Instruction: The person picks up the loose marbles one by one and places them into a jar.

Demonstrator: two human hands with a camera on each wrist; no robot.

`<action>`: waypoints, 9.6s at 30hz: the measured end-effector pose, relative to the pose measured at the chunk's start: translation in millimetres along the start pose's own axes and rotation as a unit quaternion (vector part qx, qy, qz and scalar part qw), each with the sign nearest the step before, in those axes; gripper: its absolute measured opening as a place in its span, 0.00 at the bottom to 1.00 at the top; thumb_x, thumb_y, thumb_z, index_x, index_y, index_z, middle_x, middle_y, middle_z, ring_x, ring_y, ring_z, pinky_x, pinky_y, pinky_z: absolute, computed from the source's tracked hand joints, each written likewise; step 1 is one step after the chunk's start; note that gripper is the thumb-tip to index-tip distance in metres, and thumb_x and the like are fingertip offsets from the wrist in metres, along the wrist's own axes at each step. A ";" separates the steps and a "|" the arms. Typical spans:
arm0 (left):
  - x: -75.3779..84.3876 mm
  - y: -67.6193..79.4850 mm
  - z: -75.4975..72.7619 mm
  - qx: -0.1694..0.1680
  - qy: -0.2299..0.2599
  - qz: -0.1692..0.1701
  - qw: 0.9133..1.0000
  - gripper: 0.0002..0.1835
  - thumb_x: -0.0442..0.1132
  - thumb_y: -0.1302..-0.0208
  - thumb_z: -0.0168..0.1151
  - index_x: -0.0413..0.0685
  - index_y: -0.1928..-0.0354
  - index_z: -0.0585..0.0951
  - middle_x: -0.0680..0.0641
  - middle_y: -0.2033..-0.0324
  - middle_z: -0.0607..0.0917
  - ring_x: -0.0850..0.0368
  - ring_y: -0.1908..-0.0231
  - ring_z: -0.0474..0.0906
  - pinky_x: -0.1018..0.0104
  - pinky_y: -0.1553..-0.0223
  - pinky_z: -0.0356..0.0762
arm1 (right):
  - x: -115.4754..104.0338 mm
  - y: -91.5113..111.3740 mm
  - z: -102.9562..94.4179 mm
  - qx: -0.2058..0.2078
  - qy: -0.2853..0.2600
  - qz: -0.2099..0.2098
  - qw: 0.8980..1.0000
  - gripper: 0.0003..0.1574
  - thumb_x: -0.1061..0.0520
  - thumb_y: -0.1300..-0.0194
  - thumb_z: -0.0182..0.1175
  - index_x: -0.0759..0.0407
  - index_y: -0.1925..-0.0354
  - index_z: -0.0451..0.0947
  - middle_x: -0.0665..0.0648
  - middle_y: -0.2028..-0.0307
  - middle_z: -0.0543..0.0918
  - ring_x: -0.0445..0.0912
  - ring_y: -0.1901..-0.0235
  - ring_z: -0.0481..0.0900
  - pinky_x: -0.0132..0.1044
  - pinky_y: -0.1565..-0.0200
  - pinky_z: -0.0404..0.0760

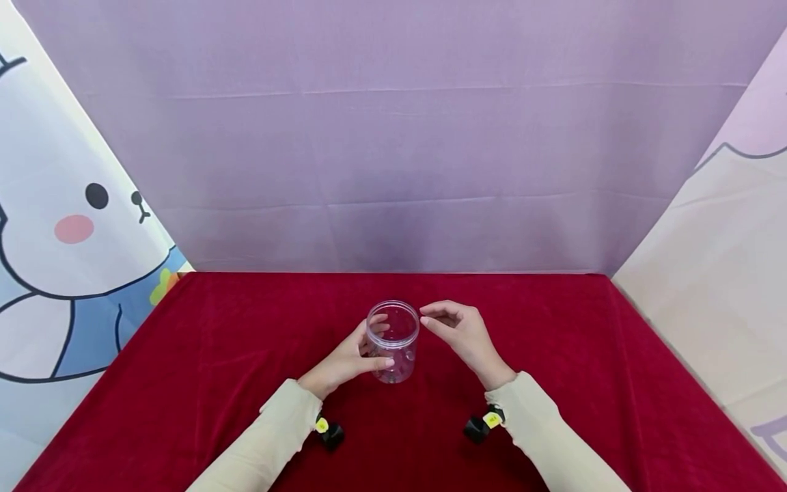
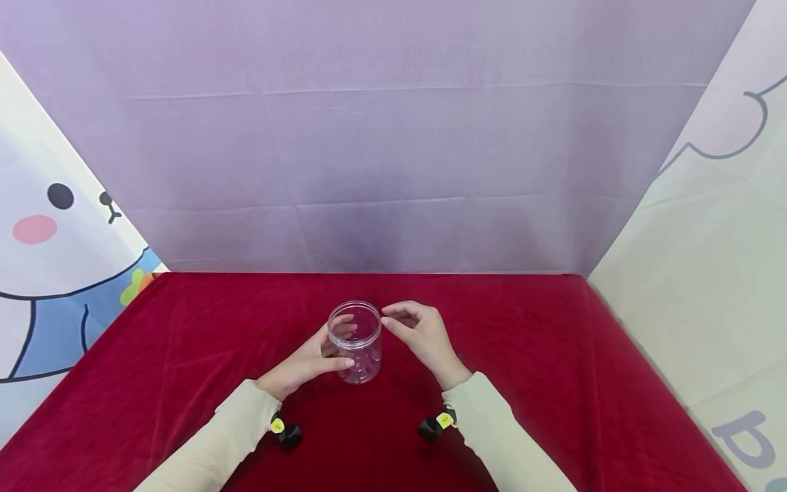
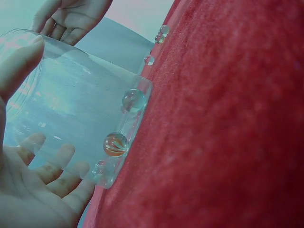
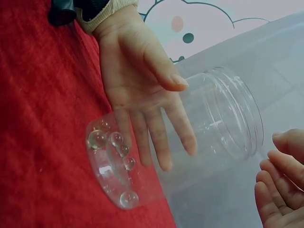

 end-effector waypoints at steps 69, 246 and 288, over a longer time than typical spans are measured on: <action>-3.9 -5.5 -0.3 -0.007 -0.014 0.012 1.000 0.44 0.39 0.42 0.67 0.52 0.28 0.52 0.42 0.32 0.60 0.45 0.32 0.55 0.44 0.34 0.53 | 114.3 38.7 -77.6 -0.009 0.052 0.082 0.995 0.19 0.60 0.42 0.65 0.68 0.53 0.79 0.63 0.66 0.85 0.48 0.68 0.84 0.34 0.62 0.81; -1.6 -3.1 -0.7 -0.009 -0.010 0.011 1.000 0.44 0.39 0.42 0.67 0.52 0.29 0.53 0.42 0.32 0.60 0.43 0.32 0.55 0.44 0.33 0.52 | 56.8 19.0 -42.4 -0.008 0.092 0.021 0.996 0.13 0.56 0.40 0.65 0.62 0.58 0.83 0.55 0.63 0.86 0.57 0.64 0.82 0.32 0.64 0.79; -1.0 -2.2 -0.9 0.009 0.000 -0.011 1.000 0.44 0.43 0.45 0.69 0.60 0.30 0.55 0.47 0.33 0.63 0.44 0.32 0.55 0.45 0.37 0.60 | 23.0 -1.7 -10.0 0.001 0.068 -0.017 0.998 0.13 0.55 0.39 0.65 0.59 0.58 0.83 0.54 0.62 0.85 0.45 0.65 0.81 0.34 0.63 0.80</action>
Point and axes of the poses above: each hand's wrist, its own y-axis away from the middle knuckle, its own z-axis out of the palm, x = y × z, the point moved 9 cm from there along -y, towards the middle knuckle
